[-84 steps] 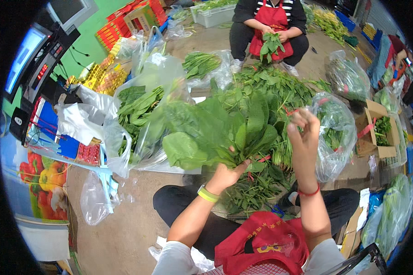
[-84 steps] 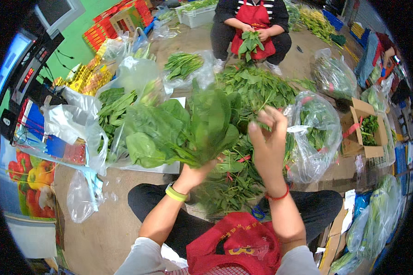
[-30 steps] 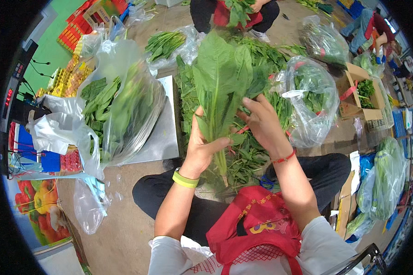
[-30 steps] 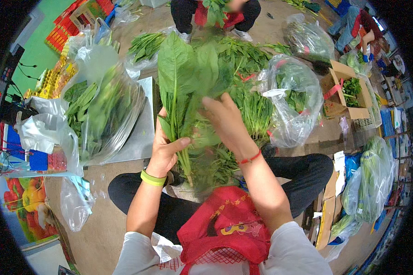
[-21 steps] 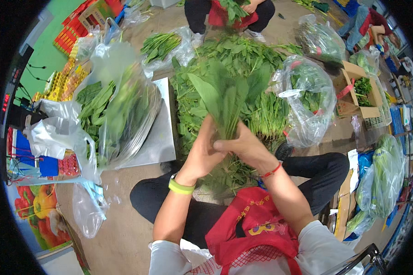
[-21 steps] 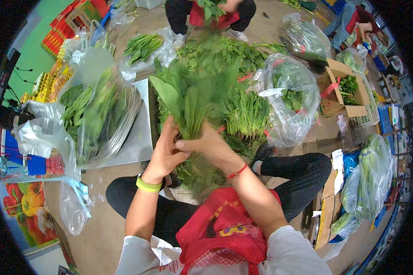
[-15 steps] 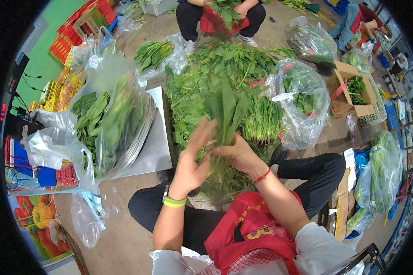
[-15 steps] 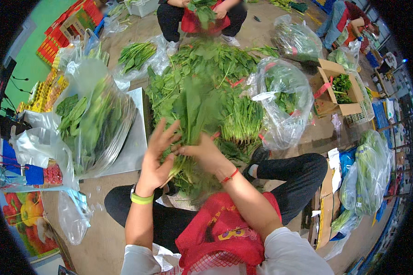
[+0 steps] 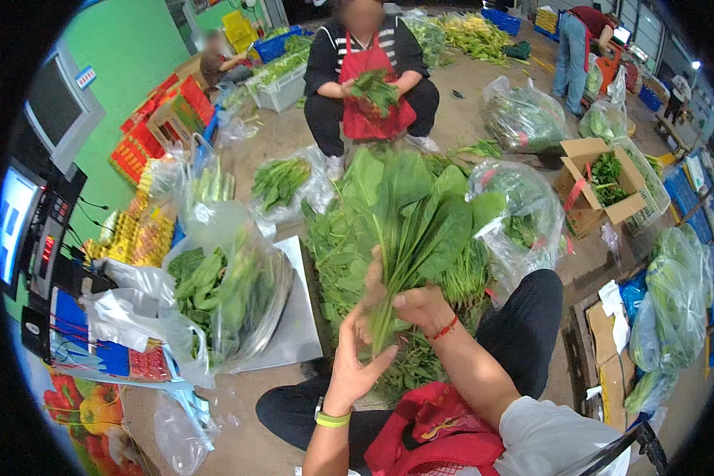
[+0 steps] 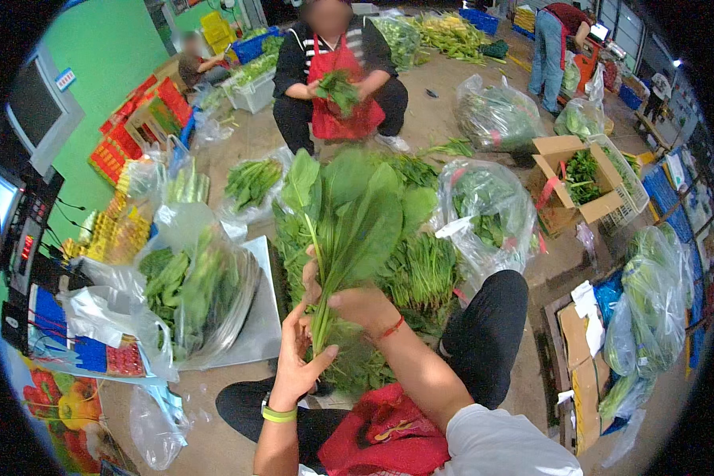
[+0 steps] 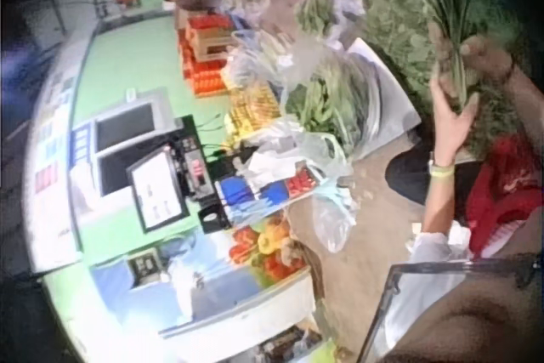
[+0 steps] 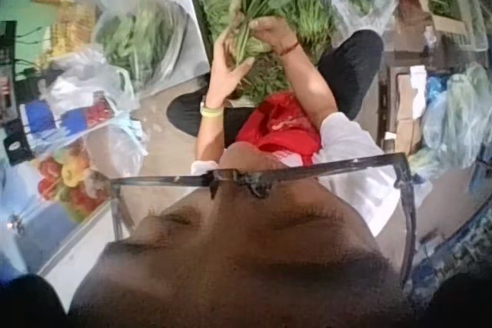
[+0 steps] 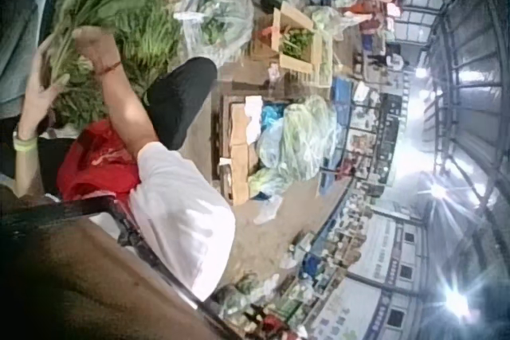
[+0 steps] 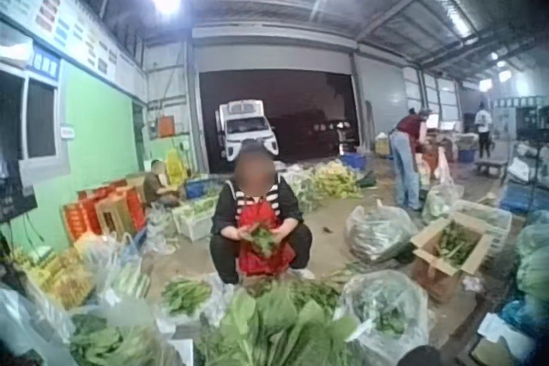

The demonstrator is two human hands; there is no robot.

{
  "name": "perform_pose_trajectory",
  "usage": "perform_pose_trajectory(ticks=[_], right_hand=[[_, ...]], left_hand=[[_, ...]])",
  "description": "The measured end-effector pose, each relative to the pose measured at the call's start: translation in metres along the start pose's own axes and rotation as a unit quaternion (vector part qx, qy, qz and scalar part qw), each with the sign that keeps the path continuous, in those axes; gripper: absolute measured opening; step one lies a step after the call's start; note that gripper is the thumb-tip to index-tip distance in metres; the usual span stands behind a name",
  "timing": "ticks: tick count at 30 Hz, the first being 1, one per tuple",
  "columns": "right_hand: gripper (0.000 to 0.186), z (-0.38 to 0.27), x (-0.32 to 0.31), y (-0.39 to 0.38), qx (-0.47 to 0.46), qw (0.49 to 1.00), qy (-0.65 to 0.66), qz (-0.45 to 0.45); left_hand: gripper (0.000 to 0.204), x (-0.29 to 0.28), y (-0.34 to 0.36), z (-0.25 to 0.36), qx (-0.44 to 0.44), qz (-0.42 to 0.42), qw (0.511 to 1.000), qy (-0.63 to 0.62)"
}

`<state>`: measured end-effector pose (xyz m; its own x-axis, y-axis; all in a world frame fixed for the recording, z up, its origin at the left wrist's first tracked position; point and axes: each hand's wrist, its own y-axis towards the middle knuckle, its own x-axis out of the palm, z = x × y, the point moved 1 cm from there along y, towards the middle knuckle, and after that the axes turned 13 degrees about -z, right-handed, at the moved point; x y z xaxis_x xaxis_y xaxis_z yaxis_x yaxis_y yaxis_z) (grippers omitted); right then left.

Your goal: The person sits on the floor and repeatedly gathers bunches of leafy green vegetables, aligns them, and secures them with rubber bands. The person places the finished bundles onto a nearby scale.

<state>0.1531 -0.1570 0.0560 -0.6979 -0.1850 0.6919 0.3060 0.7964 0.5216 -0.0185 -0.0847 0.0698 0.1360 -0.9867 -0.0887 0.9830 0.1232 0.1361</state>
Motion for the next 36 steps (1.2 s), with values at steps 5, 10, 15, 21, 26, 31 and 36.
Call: perform_pose_trajectory(ticks=[5,10,15,21,26,31,36], right_hand=[[0.079,-0.018,0.022,0.012,0.012,0.998,-0.01,-0.065],[0.058,-0.033,0.039,0.004,0.028,0.996,0.011,-0.079],[0.059,-0.062,0.042,-0.022,0.066,0.993,-0.097,-0.011],[0.057,-0.089,0.044,-0.049,0.046,0.976,-0.211,0.041],[0.039,-0.118,0.039,-0.056,0.014,0.987,-0.153,0.052],[0.02,-0.147,0.022,-0.066,-0.058,0.98,-0.075,0.173],[0.017,-0.176,-0.012,-0.077,-0.159,0.964,0.014,0.212]], left_hand=[[0.077,0.007,-0.009,0.014,-0.026,0.07,0.997,0.027],[0.066,0.011,-0.008,0.059,0.035,0.148,0.973,0.172],[0.033,0.041,0.06,0.127,0.102,0.221,0.914,0.324],[0.011,0.078,0.085,0.127,0.109,0.216,0.94,0.241],[0.006,0.105,0.087,0.105,0.136,0.254,0.958,0.016],[0.015,0.144,0.095,0.108,0.163,0.277,0.927,-0.192],[0.016,0.127,0.047,0.068,0.166,0.31,0.902,-0.252]])
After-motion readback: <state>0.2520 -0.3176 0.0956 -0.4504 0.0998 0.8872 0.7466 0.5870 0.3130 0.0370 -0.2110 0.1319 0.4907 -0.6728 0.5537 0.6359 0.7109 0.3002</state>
